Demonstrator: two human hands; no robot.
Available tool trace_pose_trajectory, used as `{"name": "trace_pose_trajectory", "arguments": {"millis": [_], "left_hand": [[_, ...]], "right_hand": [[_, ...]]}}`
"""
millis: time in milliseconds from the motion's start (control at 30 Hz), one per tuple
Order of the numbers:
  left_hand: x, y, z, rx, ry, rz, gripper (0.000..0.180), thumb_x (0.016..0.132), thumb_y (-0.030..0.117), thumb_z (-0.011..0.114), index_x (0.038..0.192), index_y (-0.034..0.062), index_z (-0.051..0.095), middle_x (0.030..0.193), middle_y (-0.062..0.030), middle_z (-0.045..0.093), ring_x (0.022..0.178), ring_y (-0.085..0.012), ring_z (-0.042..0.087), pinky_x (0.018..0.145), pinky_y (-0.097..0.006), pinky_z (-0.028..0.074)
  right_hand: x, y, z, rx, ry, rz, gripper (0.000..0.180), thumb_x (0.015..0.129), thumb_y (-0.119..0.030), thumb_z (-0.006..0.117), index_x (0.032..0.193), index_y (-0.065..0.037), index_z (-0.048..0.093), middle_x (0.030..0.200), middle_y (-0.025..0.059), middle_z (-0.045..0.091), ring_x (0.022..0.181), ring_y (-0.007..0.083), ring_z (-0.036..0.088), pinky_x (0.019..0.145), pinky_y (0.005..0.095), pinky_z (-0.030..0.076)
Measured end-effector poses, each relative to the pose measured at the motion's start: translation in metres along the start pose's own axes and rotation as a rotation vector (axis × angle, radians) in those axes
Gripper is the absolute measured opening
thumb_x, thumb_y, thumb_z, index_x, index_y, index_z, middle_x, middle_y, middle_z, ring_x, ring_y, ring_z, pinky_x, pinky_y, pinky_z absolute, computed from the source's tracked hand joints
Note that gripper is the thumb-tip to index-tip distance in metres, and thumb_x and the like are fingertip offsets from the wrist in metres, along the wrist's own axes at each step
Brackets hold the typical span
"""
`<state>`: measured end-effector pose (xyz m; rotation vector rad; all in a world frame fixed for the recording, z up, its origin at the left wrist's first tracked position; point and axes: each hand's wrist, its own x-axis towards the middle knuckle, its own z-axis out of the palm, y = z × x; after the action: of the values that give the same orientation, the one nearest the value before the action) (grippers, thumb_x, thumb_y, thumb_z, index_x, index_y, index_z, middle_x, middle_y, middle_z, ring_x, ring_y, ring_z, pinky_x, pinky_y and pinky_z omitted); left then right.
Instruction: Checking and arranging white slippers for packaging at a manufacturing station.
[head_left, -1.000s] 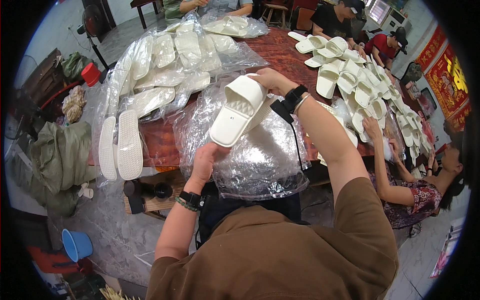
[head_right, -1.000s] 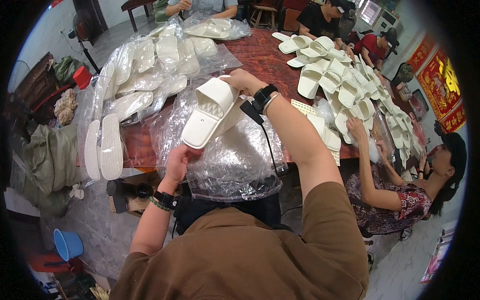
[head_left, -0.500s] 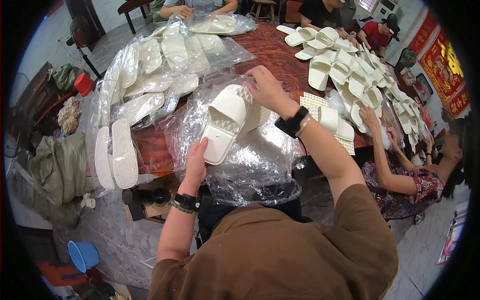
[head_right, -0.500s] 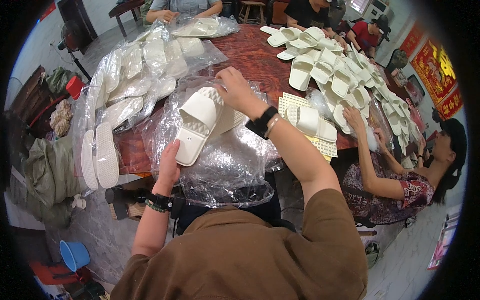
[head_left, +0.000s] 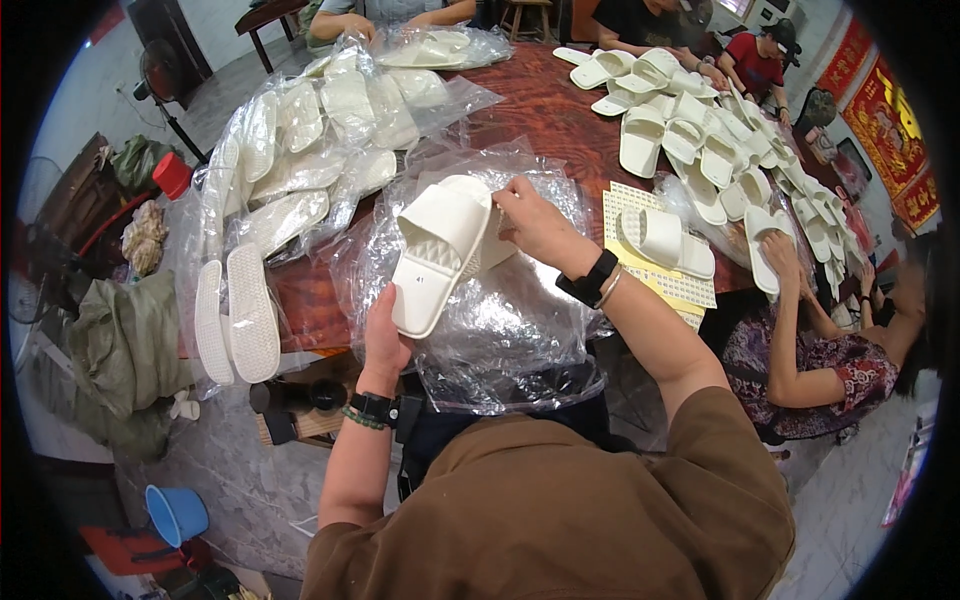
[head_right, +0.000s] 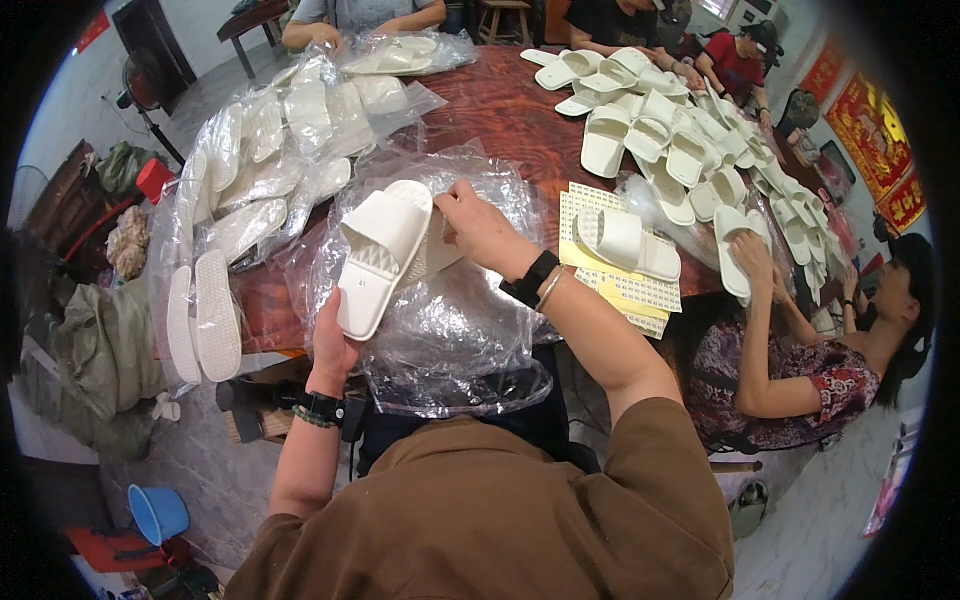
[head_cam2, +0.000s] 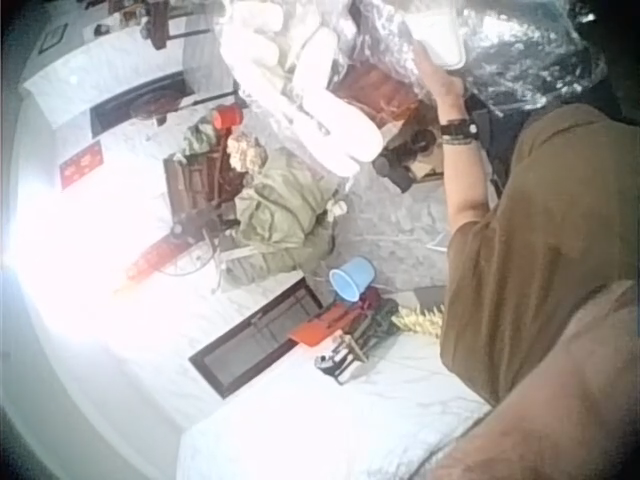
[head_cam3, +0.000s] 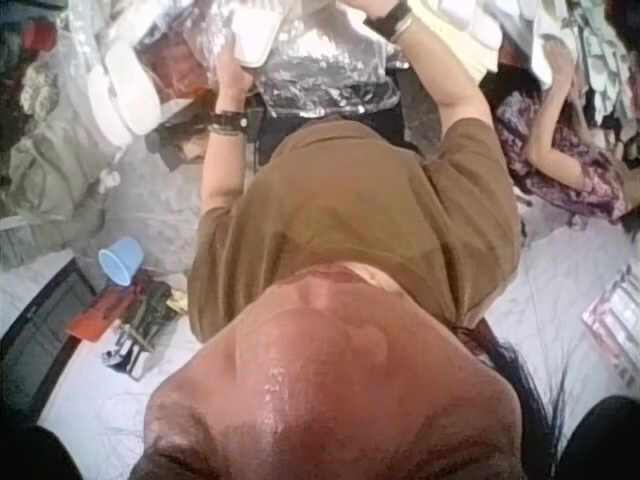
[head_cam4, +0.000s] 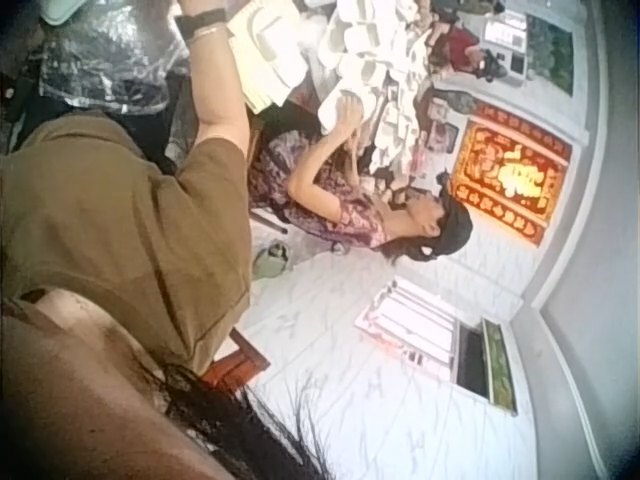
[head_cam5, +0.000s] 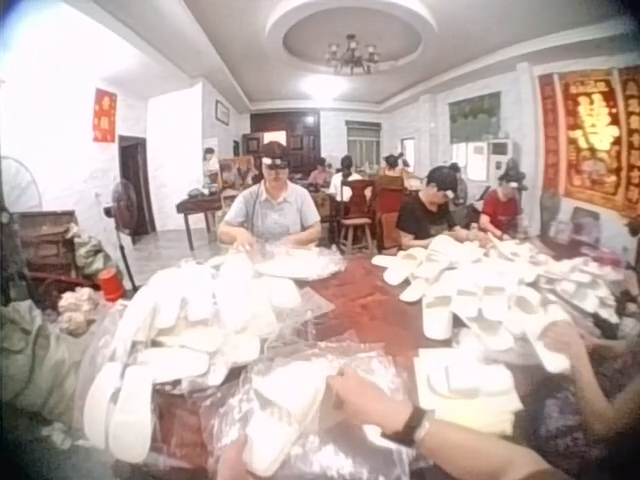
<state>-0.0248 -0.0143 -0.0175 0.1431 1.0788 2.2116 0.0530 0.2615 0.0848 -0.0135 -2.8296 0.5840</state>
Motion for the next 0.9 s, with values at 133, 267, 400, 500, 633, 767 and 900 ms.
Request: {"name": "trace_pose_trajectory", "arguments": {"millis": [133, 267, 400, 500, 633, 767, 900], "left_hand": [[-0.006, -0.003, -0.017, 0.020, -0.049, -0.046, 0.047, 0.106, 0.029, 0.046, 0.136, -0.0067, 0.050, 0.127, -0.0157, 0.064, 0.113, -0.0266, 0.066, 0.097, -0.040, 0.054], [-0.009, -0.003, -0.004, 0.536, -0.181, 0.009, 0.031, 0.101, 0.025, 0.058, 0.103, -0.0037, 0.070, 0.085, -0.0030, 0.069, 0.081, -0.0089, 0.061, 0.072, -0.025, 0.049], [-0.014, -0.004, 0.016, 0.906, -0.235, 0.214, 0.033, 0.100, 0.027, 0.061, 0.099, -0.0042, 0.070, 0.080, -0.0025, 0.067, 0.078, -0.0084, 0.059, 0.070, -0.027, 0.048], [-0.018, 0.002, 0.032, 0.988, -0.210, 0.213, 0.032, 0.100, 0.027, 0.061, 0.096, -0.0039, 0.070, 0.076, -0.0041, 0.066, 0.074, -0.0097, 0.059, 0.068, -0.029, 0.049], [-0.014, 0.001, 0.025, 1.073, -0.279, 0.259, 0.037, 0.101, 0.028, 0.058, 0.088, -0.0040, 0.069, 0.074, -0.0064, 0.066, 0.071, -0.0113, 0.060, 0.066, -0.029, 0.049], [-0.016, -0.009, 0.027, 0.904, -0.171, 0.256, 0.040, 0.102, 0.029, 0.054, 0.083, -0.0022, 0.071, 0.070, -0.0116, 0.066, 0.068, -0.0151, 0.064, 0.064, -0.031, 0.049], [-0.025, -0.007, 0.054, 1.293, 0.045, 0.661, 0.028, 0.092, 0.022, 0.070, 0.072, 0.0028, 0.068, 0.065, -0.0118, 0.064, 0.058, -0.0300, 0.062, 0.057, -0.036, 0.049]], "right_hand": [[-0.004, 0.022, 0.011, 0.160, 0.213, -0.145, 0.043, 0.079, -0.004, 0.076, 0.118, -0.002, 0.057, 0.110, 0.0151, 0.056, 0.104, 0.0316, 0.061, 0.085, 0.0359, 0.051], [-0.026, 0.038, 0.024, 0.352, 0.357, -0.170, 0.025, 0.087, -0.006, 0.066, 0.111, -0.003, 0.062, 0.115, 0.0137, 0.059, 0.110, 0.0299, 0.060, 0.095, 0.0337, 0.048], [-0.064, 0.057, 0.025, 1.050, 0.205, 0.542, 0.024, 0.098, -0.014, 0.060, 0.119, 0.000, 0.061, 0.120, 0.0124, 0.062, 0.105, 0.0235, 0.063, 0.094, 0.0349, 0.051], [-0.094, 0.046, -0.011, 1.704, 0.130, 0.813, 0.050, 0.099, -0.019, 0.062, 0.140, 0.002, 0.043, 0.120, 0.0130, 0.062, 0.097, 0.0179, 0.063, 0.079, 0.0302, 0.053], [-0.113, 0.029, -0.001, 0.819, 0.023, 0.585, 0.058, 0.093, -0.021, 0.072, 0.139, 0.002, 0.046, 0.112, 0.0128, 0.064, 0.090, 0.0145, 0.063, 0.077, 0.0270, 0.052], [-0.107, 0.054, 0.012, 0.991, 0.124, 0.524, 0.037, 0.094, -0.015, 0.071, 0.124, 0.003, 0.062, 0.104, 0.0079, 0.070, 0.093, 0.0116, 0.064, 0.080, 0.0254, 0.052], [-0.106, 0.061, -0.006, 0.776, 0.106, 0.562, 0.028, 0.095, -0.015, 0.066, 0.117, 0.003, 0.066, 0.098, 0.0053, 0.071, 0.088, 0.0115, 0.064, 0.078, 0.0264, 0.052]]}}
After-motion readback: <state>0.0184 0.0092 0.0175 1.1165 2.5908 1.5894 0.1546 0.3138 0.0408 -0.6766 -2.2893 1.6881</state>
